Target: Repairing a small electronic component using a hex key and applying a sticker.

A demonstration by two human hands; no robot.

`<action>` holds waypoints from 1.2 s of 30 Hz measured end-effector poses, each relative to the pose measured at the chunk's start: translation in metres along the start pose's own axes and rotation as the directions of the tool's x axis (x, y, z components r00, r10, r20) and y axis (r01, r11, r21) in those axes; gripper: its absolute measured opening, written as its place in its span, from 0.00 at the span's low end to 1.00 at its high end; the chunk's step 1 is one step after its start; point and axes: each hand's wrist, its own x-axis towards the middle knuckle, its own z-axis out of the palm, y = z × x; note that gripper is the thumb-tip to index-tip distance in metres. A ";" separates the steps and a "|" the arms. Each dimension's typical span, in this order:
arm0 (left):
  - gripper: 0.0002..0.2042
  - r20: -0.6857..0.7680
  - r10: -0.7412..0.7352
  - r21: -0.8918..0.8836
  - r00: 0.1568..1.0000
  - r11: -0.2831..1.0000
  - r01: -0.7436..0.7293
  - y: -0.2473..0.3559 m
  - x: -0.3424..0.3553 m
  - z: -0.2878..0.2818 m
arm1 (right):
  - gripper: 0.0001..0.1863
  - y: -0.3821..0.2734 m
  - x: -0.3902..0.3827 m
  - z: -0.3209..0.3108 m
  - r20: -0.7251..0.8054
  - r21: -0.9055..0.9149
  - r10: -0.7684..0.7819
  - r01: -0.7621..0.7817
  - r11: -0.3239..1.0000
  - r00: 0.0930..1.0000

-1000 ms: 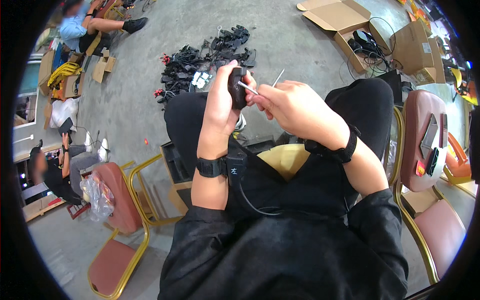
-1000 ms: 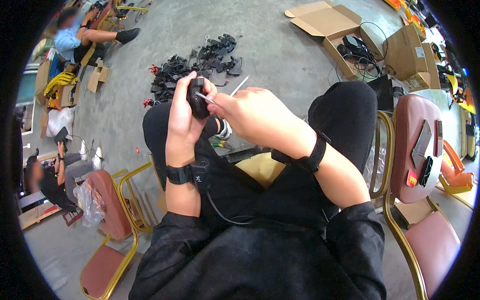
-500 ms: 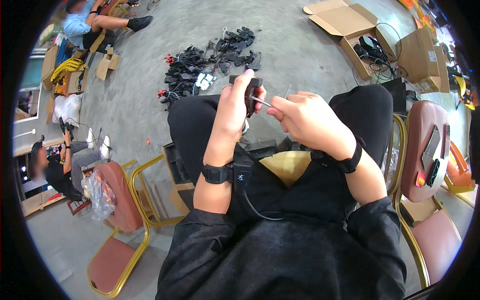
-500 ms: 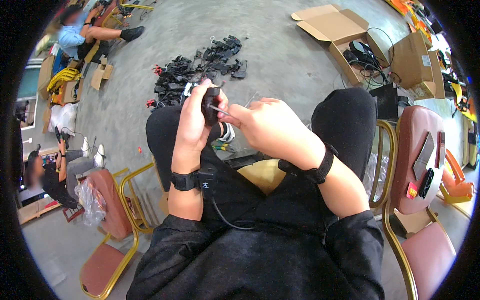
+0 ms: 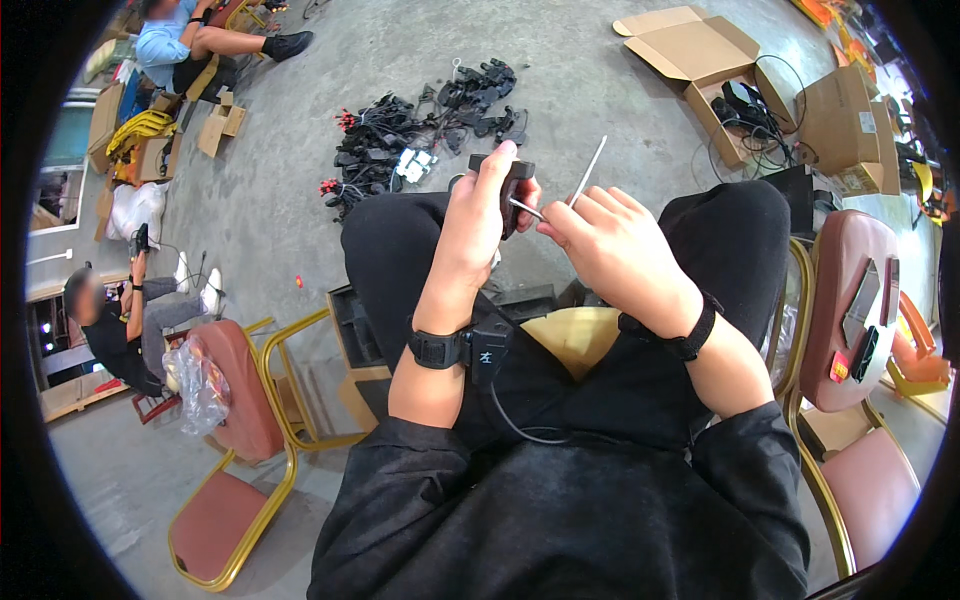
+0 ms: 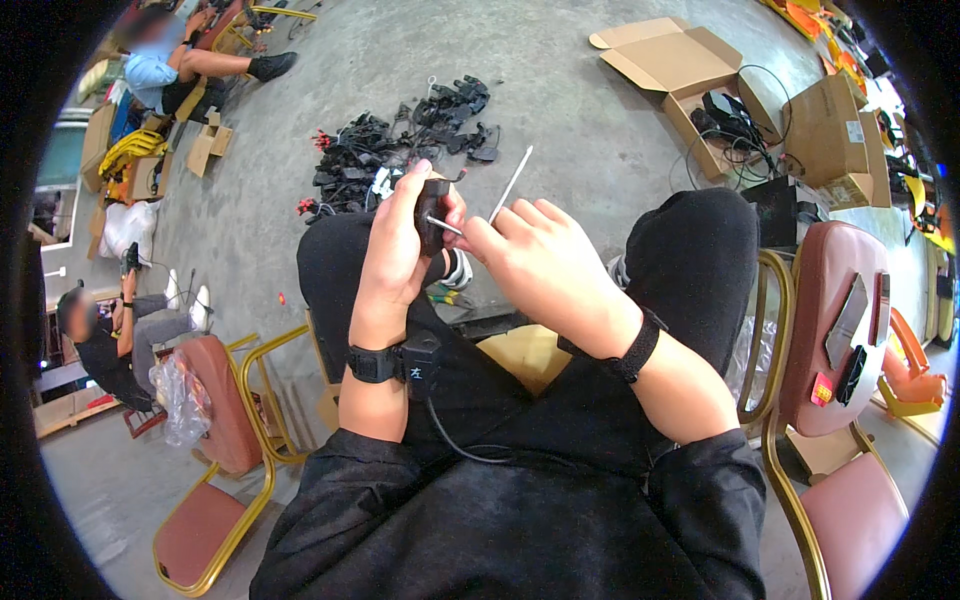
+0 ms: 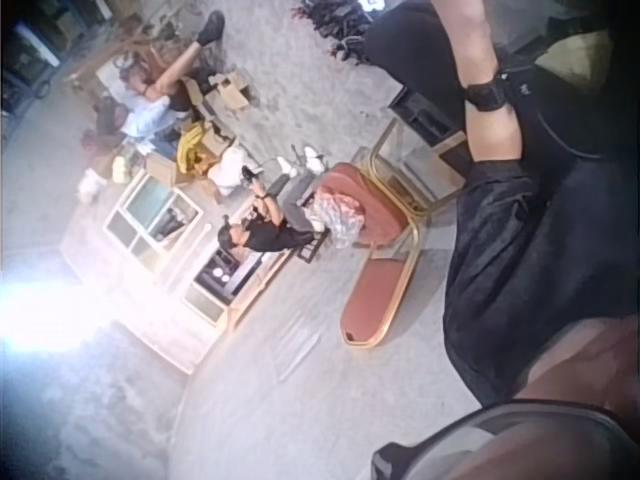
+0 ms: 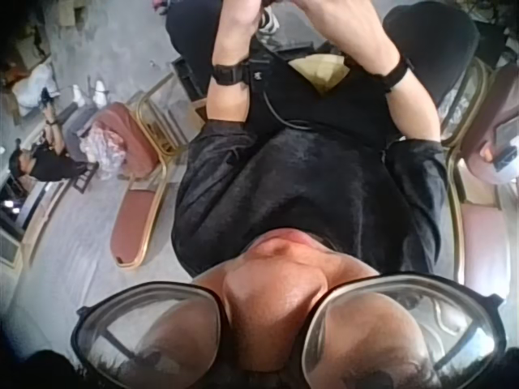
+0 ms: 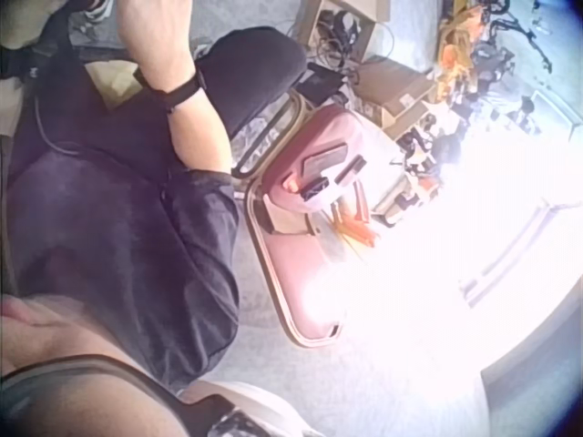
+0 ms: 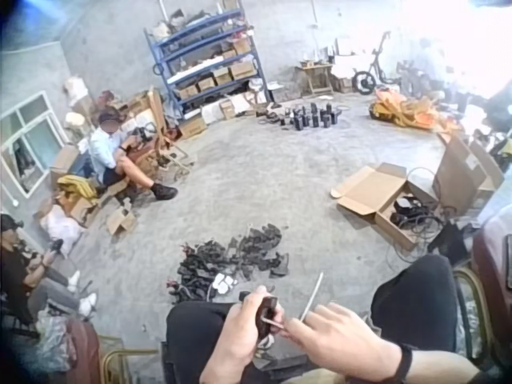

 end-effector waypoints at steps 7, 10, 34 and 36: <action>0.21 -0.048 0.061 0.193 0.997 0.980 -0.051 -0.001 -0.002 0.001 | 0.09 0.000 -0.004 -0.002 0.224 0.304 0.110 -0.177 0.936 0.968; 0.20 -0.050 0.081 0.230 0.995 0.971 -0.067 0.000 -0.002 0.001 | 0.08 -0.003 -0.003 -0.004 0.277 0.400 0.166 -0.271 0.876 0.946; 0.20 0.147 0.111 -0.136 0.983 0.986 -0.091 -0.006 0.002 -0.003 | 0.15 -0.017 -0.002 -0.013 0.351 0.710 0.262 -0.438 0.552 0.899; 0.20 0.149 0.105 -0.127 0.983 0.988 -0.087 -0.005 0.002 -0.003 | 0.10 -0.016 -0.001 -0.008 0.233 0.600 0.247 -0.339 0.725 0.941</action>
